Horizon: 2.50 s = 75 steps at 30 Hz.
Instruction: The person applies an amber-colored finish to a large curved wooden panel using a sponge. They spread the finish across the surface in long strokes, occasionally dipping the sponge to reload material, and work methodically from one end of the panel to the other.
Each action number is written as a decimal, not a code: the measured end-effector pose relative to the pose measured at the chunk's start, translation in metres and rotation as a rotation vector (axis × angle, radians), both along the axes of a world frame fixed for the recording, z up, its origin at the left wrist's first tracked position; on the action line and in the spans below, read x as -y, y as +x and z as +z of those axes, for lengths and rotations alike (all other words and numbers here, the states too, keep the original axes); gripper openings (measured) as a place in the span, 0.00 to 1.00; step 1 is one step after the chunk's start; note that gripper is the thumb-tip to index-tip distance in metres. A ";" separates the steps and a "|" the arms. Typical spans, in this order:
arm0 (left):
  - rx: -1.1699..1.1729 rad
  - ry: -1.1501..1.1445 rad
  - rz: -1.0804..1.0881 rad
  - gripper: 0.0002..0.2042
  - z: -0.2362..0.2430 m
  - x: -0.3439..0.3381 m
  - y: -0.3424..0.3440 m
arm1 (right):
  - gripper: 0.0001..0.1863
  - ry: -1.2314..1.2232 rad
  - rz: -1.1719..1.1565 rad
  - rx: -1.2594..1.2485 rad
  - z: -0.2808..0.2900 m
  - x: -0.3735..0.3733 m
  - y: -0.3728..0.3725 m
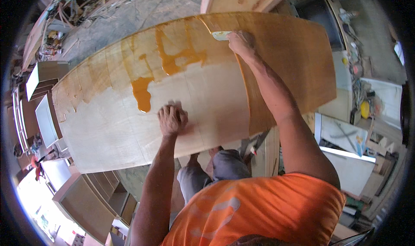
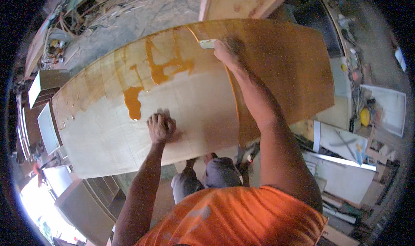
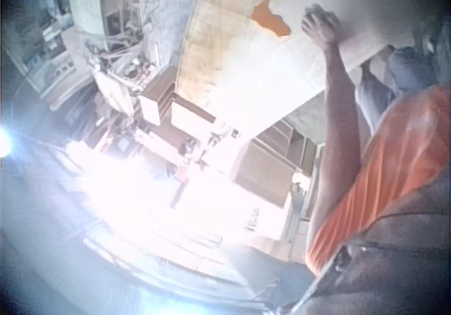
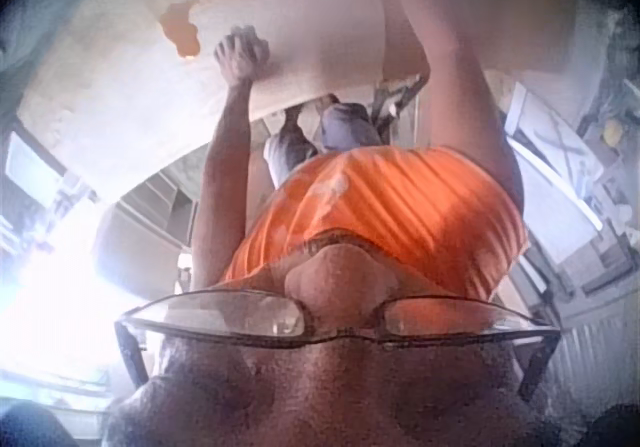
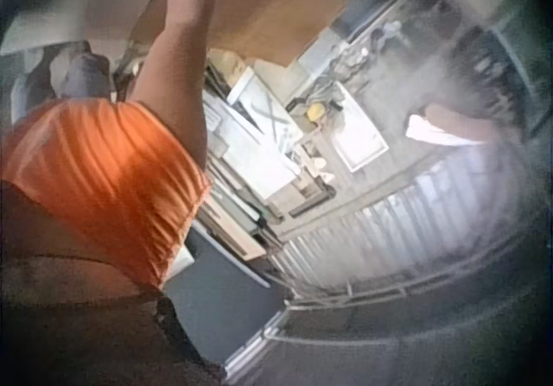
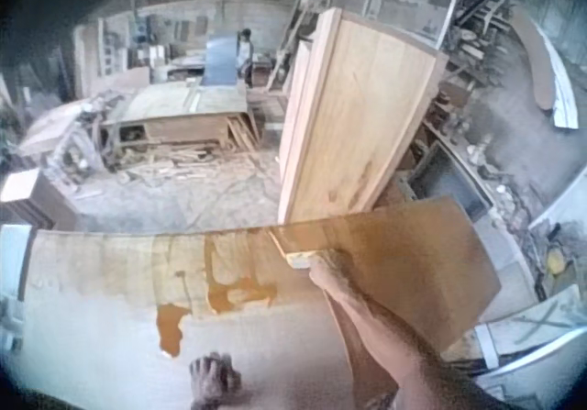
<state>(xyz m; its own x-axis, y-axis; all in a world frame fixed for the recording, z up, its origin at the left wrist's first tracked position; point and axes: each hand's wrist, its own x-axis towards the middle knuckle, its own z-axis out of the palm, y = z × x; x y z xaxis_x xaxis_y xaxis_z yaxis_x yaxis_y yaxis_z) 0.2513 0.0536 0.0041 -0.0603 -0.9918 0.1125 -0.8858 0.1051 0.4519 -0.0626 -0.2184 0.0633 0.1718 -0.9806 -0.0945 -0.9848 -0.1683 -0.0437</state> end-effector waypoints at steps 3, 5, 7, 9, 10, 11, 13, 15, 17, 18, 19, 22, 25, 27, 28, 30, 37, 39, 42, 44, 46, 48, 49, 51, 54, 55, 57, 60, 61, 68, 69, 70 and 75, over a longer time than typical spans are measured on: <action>0.008 -0.029 0.012 0.14 0.005 -0.001 -0.003 | 0.10 0.115 0.014 -0.023 0.023 -0.075 -0.014; -0.006 -0.057 -0.003 0.13 0.010 0.001 -0.008 | 0.10 0.172 -0.034 -0.071 0.017 -0.128 -0.035; -0.012 -0.076 -0.012 0.12 0.010 -0.001 -0.006 | 0.11 0.168 -0.085 0.059 0.024 -0.202 -0.040; -0.037 -0.113 -0.031 0.11 0.012 -0.002 -0.005 | 0.12 0.140 -0.077 0.109 0.024 -0.276 -0.052; -0.049 -0.134 -0.046 0.11 0.015 -0.002 -0.008 | 0.12 0.100 -0.028 0.076 0.002 -0.321 -0.074; -0.067 -0.157 -0.042 0.10 0.015 -0.002 -0.011 | 0.12 0.057 0.029 0.044 -0.013 -0.359 -0.085; -0.135 -0.155 -0.036 0.10 0.006 -0.017 0.007 | 0.12 0.349 -0.196 0.045 0.044 -0.400 -0.040; -0.222 -0.147 -0.069 0.09 0.014 -0.032 0.009 | 0.12 0.638 -0.238 0.060 0.017 -0.452 -0.059; -0.287 -0.174 -0.118 0.14 0.012 -0.074 0.029 | 0.16 0.543 -0.114 0.160 0.020 -0.485 -0.042; -0.203 -0.147 -0.143 0.19 0.004 -0.103 0.043 | 0.17 0.523 -0.241 0.215 0.023 -0.470 -0.034; -0.196 -0.147 -0.177 0.22 0.014 -0.134 0.052 | 0.19 0.518 -0.385 0.273 0.035 -0.462 -0.025; -0.257 0.058 -0.005 0.24 0.022 -0.247 0.103 | 0.22 0.413 -0.572 0.556 0.082 -0.406 0.016; -0.345 0.543 0.266 0.28 0.000 -0.400 0.179 | 0.24 0.237 -0.486 0.613 0.071 -0.311 0.045; -0.065 1.053 0.392 0.22 -0.006 -0.501 0.216 | 0.18 0.143 -0.306 0.632 0.102 -0.269 0.091; -0.026 1.206 0.402 0.21 0.008 -0.518 0.222 | 0.17 0.098 -0.291 0.524 0.088 -0.252 0.096; -0.074 1.370 0.488 0.21 0.028 -0.570 0.222 | 0.15 0.033 -0.230 0.303 -0.003 -0.225 0.126; -0.536 1.096 0.698 0.20 0.020 -0.611 0.164 | 0.11 0.424 0.279 0.380 0.062 -0.367 0.307; -0.649 0.967 0.748 0.20 0.025 -0.595 0.145 | 0.12 0.719 0.148 0.639 0.072 -0.384 0.326; -0.792 0.841 0.875 0.20 0.034 -0.590 0.119 | 0.23 1.144 -0.219 1.557 0.063 -0.390 0.318; -0.873 0.817 0.979 0.20 0.038 -0.605 0.098 | 0.31 1.230 -0.225 1.770 0.076 -0.384 0.305; -0.923 0.857 1.037 0.19 0.037 -0.625 0.074 | 0.33 1.287 -0.370 1.918 0.074 -0.370 0.272; -0.952 0.922 1.076 0.19 0.034 -0.648 0.047 | 0.33 1.187 -0.359 1.969 0.093 -0.369 0.250; -0.955 0.966 1.080 0.19 0.033 -0.660 0.034 | 0.33 1.125 -0.344 2.015 0.094 -0.362 0.236; -0.948 1.054 1.073 0.19 0.032 -0.677 0.015 | 0.34 1.026 -0.348 2.086 0.086 -0.346 0.201; -0.947 1.152 1.082 0.18 0.027 -0.699 -0.012 | 0.33 0.873 -0.454 2.044 0.084 -0.339 0.179; -0.941 1.171 1.086 0.18 0.027 -0.703 -0.016 | 0.33 0.895 -0.433 2.052 0.081 -0.334 0.169; -0.935 1.184 1.102 0.18 0.028 -0.703 -0.019 | 0.31 0.921 -0.435 2.091 0.074 -0.324 0.149; -0.950 1.119 1.161 0.18 0.037 -0.694 -0.018 | 0.29 0.969 -0.519 2.162 0.067 -0.305 0.123; -0.963 1.086 1.184 0.18 0.039 -0.689 -0.019 | 0.30 0.932 -0.522 2.166 0.070 -0.302 0.124; -0.978 0.995 1.194 0.17 0.054 -0.642 -0.018 | 0.30 0.858 -0.471 2.225 0.066 -0.262 0.103; -0.982 1.008 1.181 0.17 0.060 -0.640 -0.019 | 0.30 0.840 -0.472 2.227 0.063 -0.258 0.100; -0.982 1.031 1.162 0.17 0.065 -0.639 -0.022 | 0.31 0.825 -0.469 2.227 0.060 -0.255 0.099; -0.883 1.184 0.636 0.16 0.116 -0.618 0.016 | 0.31 0.817 -0.535 2.160 0.048 -0.245 0.082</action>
